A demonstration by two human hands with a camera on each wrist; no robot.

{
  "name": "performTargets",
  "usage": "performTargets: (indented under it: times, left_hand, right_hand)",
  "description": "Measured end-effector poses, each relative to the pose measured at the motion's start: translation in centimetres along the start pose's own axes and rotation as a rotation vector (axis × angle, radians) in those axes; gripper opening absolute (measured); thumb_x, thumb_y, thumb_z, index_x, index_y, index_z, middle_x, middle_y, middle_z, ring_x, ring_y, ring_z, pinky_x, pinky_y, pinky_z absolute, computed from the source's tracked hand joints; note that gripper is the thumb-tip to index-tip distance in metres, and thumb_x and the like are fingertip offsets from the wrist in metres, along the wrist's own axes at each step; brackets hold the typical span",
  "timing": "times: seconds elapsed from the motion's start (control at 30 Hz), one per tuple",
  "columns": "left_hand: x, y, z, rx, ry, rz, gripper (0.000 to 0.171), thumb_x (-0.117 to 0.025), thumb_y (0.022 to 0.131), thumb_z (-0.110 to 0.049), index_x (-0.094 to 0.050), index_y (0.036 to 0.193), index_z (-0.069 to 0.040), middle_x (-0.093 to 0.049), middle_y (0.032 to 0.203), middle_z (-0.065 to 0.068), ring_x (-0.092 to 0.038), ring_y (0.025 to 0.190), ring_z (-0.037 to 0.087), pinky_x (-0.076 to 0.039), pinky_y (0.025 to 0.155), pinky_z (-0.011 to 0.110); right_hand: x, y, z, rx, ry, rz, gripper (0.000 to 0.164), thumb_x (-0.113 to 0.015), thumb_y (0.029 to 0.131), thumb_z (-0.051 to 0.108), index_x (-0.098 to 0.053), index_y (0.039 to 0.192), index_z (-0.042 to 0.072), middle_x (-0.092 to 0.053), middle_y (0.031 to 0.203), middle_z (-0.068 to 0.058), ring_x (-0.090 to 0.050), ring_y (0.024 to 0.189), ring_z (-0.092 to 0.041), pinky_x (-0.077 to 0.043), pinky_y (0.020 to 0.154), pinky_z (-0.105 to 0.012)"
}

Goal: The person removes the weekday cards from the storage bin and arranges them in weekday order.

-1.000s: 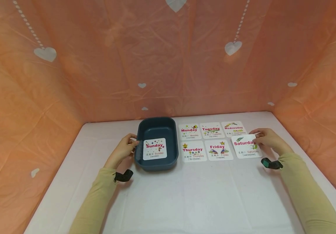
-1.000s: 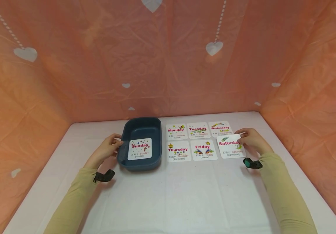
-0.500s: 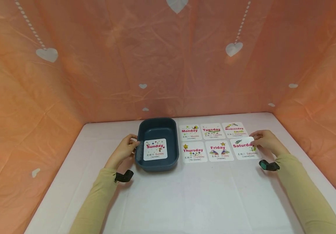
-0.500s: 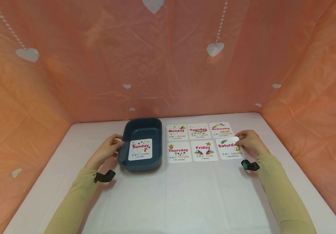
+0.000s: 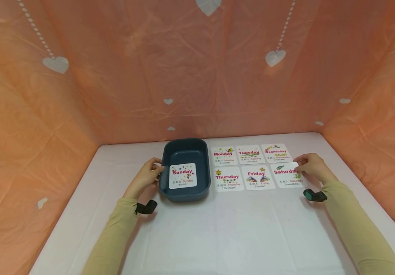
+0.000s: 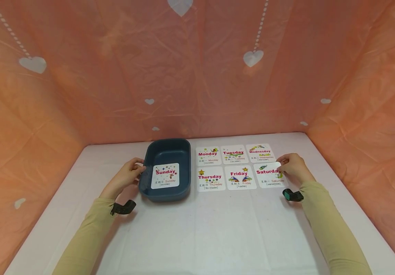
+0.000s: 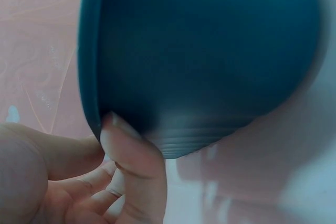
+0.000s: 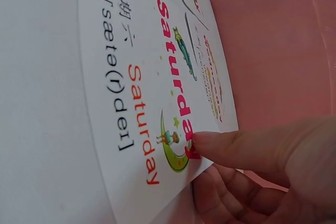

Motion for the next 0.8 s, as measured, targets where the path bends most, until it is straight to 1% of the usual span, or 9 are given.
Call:
performTargets:
  times: [0.3, 0.43, 0.6, 0.7, 0.8]
  left_hand:
    - [-0.04, 0.17, -0.01, 0.004, 0.005, -0.002, 0.035, -0.048, 0.1, -0.009, -0.042, 0.131, 0.005, -0.052, 0.082, 0.012, -0.053, 0.063, 0.018, -0.047, 0.053, 0.031]
    - [-0.06, 0.21, -0.01, 0.0, 0.006, -0.001, 0.035, -0.048, 0.1, -0.009, -0.041, 0.131, 0.005, -0.052, 0.082, 0.012, -0.053, 0.063, 0.018, -0.046, 0.052, 0.029]
    - [-0.03, 0.2, 0.05, -0.002, 0.009, -0.006, 0.034, -0.048, 0.1, -0.009, -0.042, 0.131, 0.004, -0.052, 0.082, 0.012, -0.053, 0.064, 0.018, -0.046, 0.052, 0.028]
    - [-0.01, 0.18, 0.07, -0.008, 0.01, -0.003, 0.034, -0.048, 0.1, -0.009, -0.042, 0.131, 0.005, -0.052, 0.081, 0.012, -0.053, 0.064, 0.018, -0.046, 0.052, 0.03]
    - [0.02, 0.12, 0.09, -0.007, 0.009, -0.004, 0.034, -0.048, 0.1, -0.009, -0.041, 0.131, 0.005, -0.052, 0.081, 0.012, -0.053, 0.063, 0.018, -0.046, 0.052, 0.031]
  right_hand:
    - [-0.11, 0.09, -0.02, -0.026, -0.007, 0.011, 0.04, -0.069, 0.082, 0.003, -0.055, 0.116, -0.016, -0.057, 0.091, -0.015, -0.05, 0.087, -0.029, -0.045, 0.068, -0.027]
    - [-0.11, 0.17, 0.01, -0.031, -0.013, 0.013, 0.04, -0.068, 0.083, 0.003, -0.055, 0.116, -0.016, -0.057, 0.094, -0.017, -0.049, 0.09, -0.032, -0.043, 0.072, -0.032]
    - [-0.08, 0.23, 0.04, -0.044, -0.011, 0.023, 0.039, -0.068, 0.084, 0.003, -0.056, 0.115, -0.015, -0.057, 0.097, -0.02, -0.047, 0.093, -0.035, -0.041, 0.079, -0.042]
    - [-0.07, 0.19, 0.07, -0.052, -0.009, 0.032, 0.039, -0.068, 0.084, 0.004, -0.055, 0.117, -0.014, -0.056, 0.097, -0.019, -0.046, 0.094, -0.036, -0.04, 0.081, -0.044]
    - [-0.1, 0.21, 0.05, -0.054, -0.011, 0.035, 0.04, -0.068, 0.085, 0.006, -0.055, 0.118, -0.013, -0.056, 0.098, -0.019, -0.046, 0.095, -0.035, -0.04, 0.081, -0.043]
Point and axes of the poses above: each hand's wrist, its own y-axis towards the middle knuckle, its own x-axis out of the back of the hand, z = x × y, the point moved 2 cm from there along y, towards the middle knuckle
